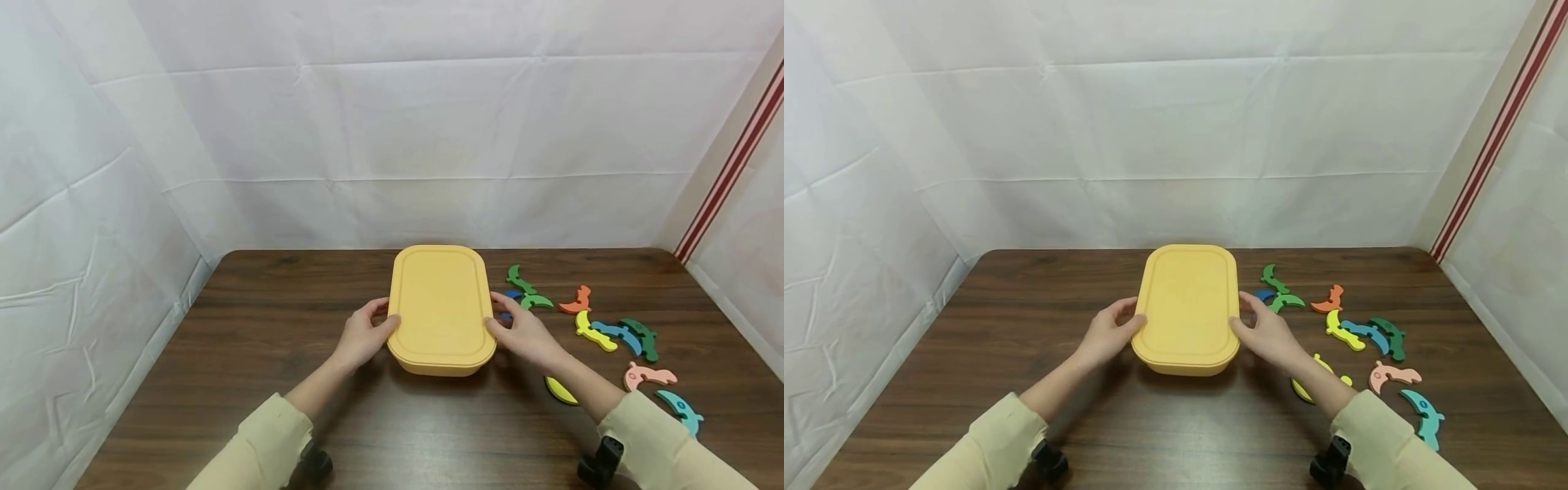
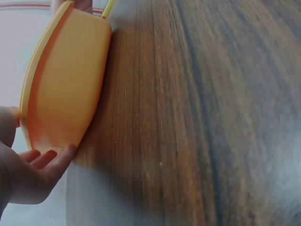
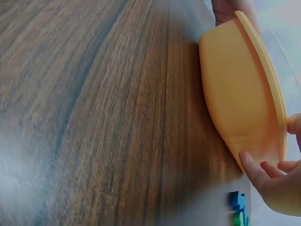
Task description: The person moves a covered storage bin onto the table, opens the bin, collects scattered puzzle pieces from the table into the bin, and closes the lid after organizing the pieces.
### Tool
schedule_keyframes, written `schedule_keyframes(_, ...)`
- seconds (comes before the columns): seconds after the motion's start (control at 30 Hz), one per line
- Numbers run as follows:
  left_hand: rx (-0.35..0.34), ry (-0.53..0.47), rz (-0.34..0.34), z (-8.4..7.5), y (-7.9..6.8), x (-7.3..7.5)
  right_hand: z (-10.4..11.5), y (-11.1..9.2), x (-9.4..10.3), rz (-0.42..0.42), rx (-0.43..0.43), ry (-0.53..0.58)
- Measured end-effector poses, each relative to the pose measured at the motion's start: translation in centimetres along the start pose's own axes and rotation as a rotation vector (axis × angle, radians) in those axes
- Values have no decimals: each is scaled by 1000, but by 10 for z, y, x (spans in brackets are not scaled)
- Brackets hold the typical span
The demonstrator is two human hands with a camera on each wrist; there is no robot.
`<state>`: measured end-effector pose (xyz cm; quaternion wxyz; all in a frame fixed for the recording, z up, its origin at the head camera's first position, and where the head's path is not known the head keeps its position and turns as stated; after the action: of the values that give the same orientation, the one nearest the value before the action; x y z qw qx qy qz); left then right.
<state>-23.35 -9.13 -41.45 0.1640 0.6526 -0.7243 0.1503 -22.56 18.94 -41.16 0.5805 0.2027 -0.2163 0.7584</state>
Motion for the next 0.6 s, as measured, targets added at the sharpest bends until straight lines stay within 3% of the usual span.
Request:
schedule_keyframes(0.3, -238, 265, -47, -7, -1, 7, 7, -1, 1, -135, 229, -309)
schedule_keyframes(0.6, -509, 497, 3, -16, -7, 14, 15, -6, 1, -207, 391, -456)
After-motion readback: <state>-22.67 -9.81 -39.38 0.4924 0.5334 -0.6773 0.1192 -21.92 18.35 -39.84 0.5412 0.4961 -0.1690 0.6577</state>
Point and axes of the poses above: each hand's wrist, its own y-axis towards the middle knuckle, its own x-axis out of the back of the hand, z = x × y, the point moved 2 cm from there along y, towards the middle knuckle, and after that the axes turned 1 degree about -y, right-handed, at the moved point
